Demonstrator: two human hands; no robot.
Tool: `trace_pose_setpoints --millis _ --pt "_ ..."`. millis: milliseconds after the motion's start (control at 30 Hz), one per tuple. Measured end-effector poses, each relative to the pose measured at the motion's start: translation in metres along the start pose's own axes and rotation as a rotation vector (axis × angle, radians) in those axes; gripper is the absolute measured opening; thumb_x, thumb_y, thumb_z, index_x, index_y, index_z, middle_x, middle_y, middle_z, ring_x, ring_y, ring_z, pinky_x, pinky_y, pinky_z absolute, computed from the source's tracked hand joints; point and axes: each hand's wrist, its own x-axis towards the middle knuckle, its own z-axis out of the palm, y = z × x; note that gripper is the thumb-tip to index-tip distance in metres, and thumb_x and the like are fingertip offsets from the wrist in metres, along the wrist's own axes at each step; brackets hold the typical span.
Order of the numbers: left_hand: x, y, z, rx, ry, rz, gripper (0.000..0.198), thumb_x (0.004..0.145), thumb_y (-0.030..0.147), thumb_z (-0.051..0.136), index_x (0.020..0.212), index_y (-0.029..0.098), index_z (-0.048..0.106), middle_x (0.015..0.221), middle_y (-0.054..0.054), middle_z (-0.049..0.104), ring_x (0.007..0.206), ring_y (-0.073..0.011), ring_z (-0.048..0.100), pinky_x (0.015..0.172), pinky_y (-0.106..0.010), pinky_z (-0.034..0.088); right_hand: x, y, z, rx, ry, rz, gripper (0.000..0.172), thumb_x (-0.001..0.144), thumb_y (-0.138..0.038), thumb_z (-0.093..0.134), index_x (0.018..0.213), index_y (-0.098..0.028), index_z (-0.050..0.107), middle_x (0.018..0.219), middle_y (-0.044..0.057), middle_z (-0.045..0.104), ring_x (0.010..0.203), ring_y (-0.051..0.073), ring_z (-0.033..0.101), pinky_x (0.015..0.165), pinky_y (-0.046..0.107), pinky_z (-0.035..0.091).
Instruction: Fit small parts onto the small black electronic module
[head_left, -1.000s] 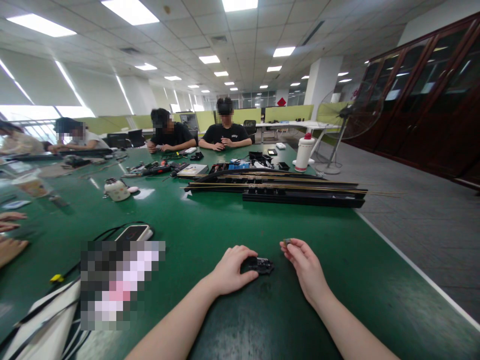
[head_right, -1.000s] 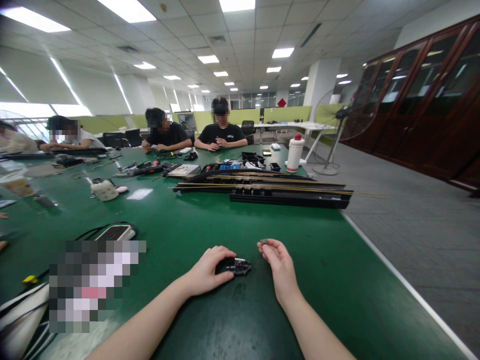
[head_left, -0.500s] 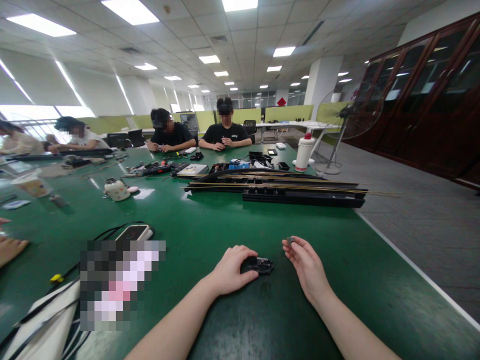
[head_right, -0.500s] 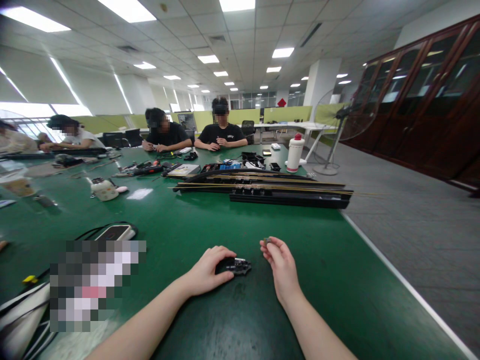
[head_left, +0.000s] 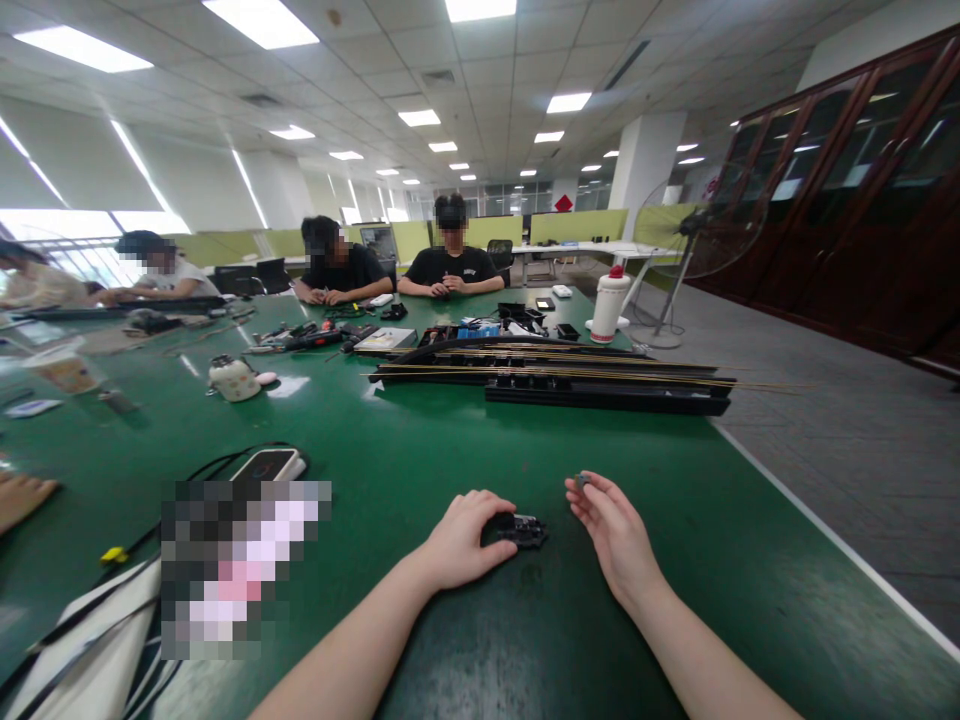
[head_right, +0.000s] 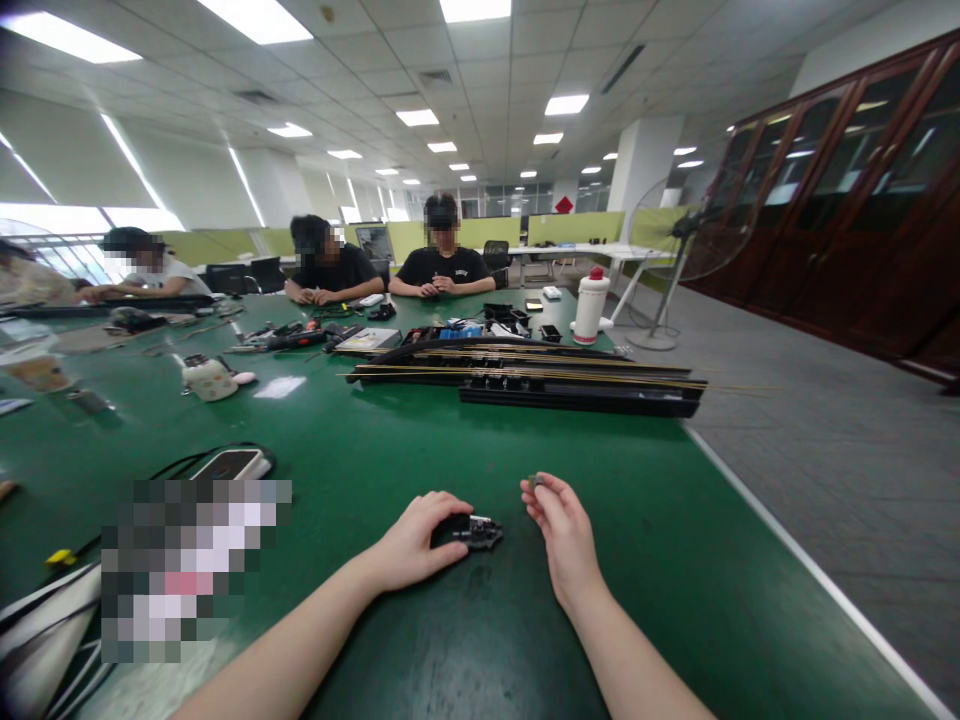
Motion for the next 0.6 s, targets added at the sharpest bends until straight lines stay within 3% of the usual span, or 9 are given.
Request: trace_pose_setpoints --millis 267,600 --pt "0.0 -0.0014 0.0011 -0.003 0.001 0.002 0.04 0.076 0.032 0.066 0.114 0.024 0.055 0.107 -0.003 0.06 0.1 -0.0222 0.051 0.089 -0.035 0.038 -0.0023 -0.0028 0.0026 0.074 0.021 0.047 0.035 0.056 -0.037 0.076 0.084 -0.02 0.064 0.082 0.002 0.072 0.076 0.015 0.063 0.072 0.027 0.05" --pt "-0.0001 -0.001 0.001 -0.001 -0.004 -0.005 0.042 0.076 0.033 0.065 0.116 0.024 0.055 0.108 -0.003 0.059 0.1 -0.0224 0.051 0.09 -0.035 0.038 0.0009 0.0027 0.0 -0.019 -0.001 0.013 0.039 0.058 -0.043 0.076 0.087 -0.02 0.064 0.084 0.003 0.07 0.084 0.018 0.064 0.078 0.031 0.049"
